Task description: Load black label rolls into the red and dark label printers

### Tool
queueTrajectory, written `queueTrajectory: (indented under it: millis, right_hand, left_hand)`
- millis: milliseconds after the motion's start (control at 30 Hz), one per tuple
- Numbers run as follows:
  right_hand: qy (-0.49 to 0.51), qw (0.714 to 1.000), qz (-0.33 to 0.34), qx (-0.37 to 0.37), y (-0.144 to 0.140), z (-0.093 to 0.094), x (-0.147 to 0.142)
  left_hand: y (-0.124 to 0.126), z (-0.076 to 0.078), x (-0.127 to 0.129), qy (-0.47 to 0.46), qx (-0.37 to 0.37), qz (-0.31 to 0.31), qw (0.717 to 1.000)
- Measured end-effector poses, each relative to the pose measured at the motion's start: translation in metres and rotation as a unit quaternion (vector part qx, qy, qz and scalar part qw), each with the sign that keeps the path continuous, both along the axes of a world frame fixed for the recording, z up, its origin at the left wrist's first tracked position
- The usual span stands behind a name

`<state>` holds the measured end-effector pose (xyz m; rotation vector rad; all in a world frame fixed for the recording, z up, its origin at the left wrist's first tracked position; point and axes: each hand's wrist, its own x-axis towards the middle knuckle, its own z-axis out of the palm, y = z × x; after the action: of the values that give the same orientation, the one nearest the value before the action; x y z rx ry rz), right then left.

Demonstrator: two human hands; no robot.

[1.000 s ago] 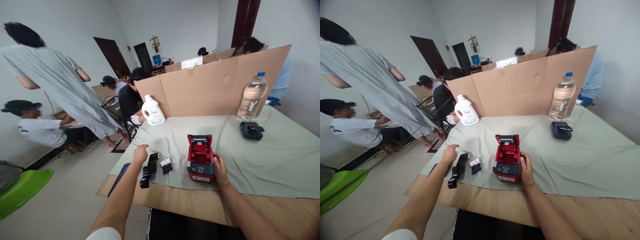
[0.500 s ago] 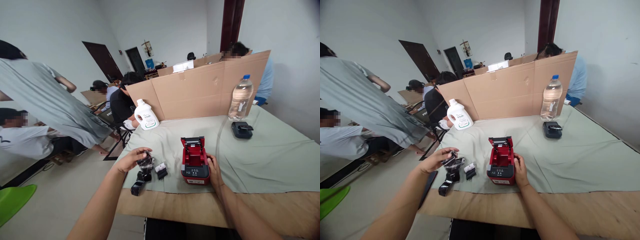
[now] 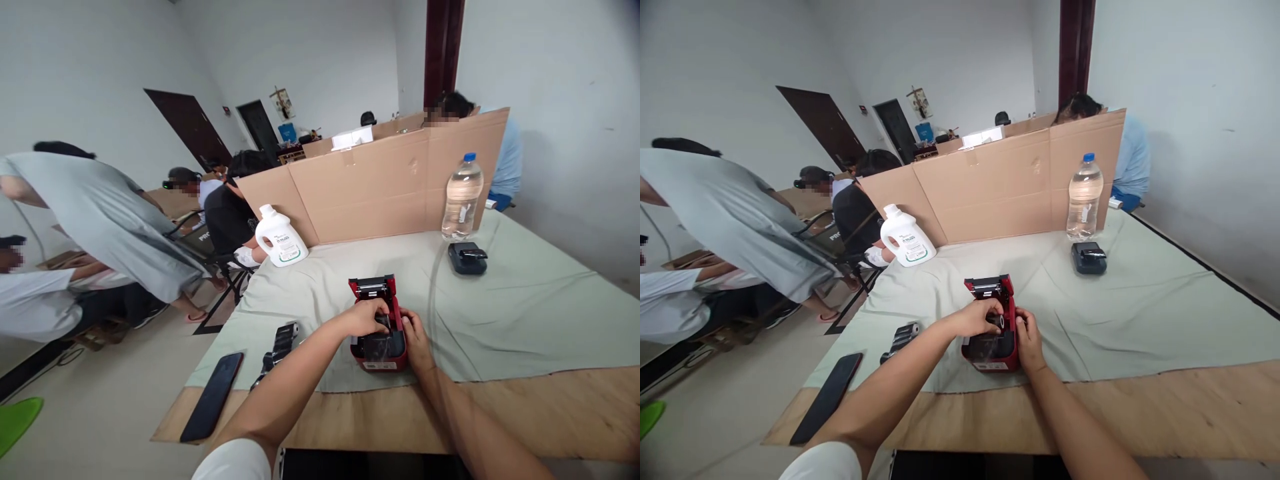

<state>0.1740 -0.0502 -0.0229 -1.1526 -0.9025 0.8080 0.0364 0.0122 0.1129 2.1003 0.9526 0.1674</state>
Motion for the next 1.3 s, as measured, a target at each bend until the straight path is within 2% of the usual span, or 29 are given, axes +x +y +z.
queueTrajectory:
  millis: [200, 367, 433, 533, 633, 700, 767, 867, 967, 1067, 1300]
  right_hand:
    - [0.000, 1.000, -0.008, 0.000, -0.002, 0.003, -0.001]
    - [-0.001, 1.000, -0.003, 0.001, -0.002, 0.002, -0.001]
    - [-0.002, 1.000, 0.000, -0.002, -0.001, 0.002, 0.000]
    - [0.001, 1.000, 0.001, -0.003, -0.001, 0.004, -0.001]
    - [0.007, 1.000, -0.002, -0.003, -0.002, 0.006, -0.001]
    - [0.008, 1.000, 0.000, -0.003, -0.002, 0.005, -0.001]
    - [0.009, 1.000, 0.003, -0.005, -0.002, 0.005, -0.001]
    - [0.013, 1.000, 0.002, -0.006, -0.002, 0.005, -0.002]
    - [0.021, 1.000, -0.005, 0.000, -0.003, 0.007, -0.002]
    - [0.021, 1.000, -0.009, 0.001, -0.005, 0.010, -0.003]
    - [0.009, 0.999, 0.027, 0.026, -0.007, 0.009, -0.002]
  left_hand:
    - [0.004, -0.003, 0.001, 0.133, 0.103, -0.011, 0.986]
    - [-0.002, -0.010, 0.003, 0.138, 0.129, -0.012, 0.982]
    - [-0.009, -0.011, 0.001, 0.104, 0.153, 0.004, 0.983]
    - [-0.020, -0.010, -0.008, -0.011, 0.228, 0.056, 0.972]
    - [-0.022, -0.005, -0.020, -0.129, 0.340, 0.134, 0.922]
    - [-0.016, -0.005, -0.027, -0.174, 0.382, 0.191, 0.887]
    - [-0.008, -0.010, -0.033, -0.213, 0.349, 0.221, 0.885]
    - [-0.001, -0.027, -0.038, -0.310, 0.214, 0.211, 0.902]
    - [-0.009, -0.045, -0.042, -0.409, 0.147, 0.218, 0.874]
    - [-0.028, -0.059, -0.046, -0.462, 0.141, 0.225, 0.846]
    - [-0.060, -0.086, -0.044, -0.468, 0.192, 0.239, 0.829]
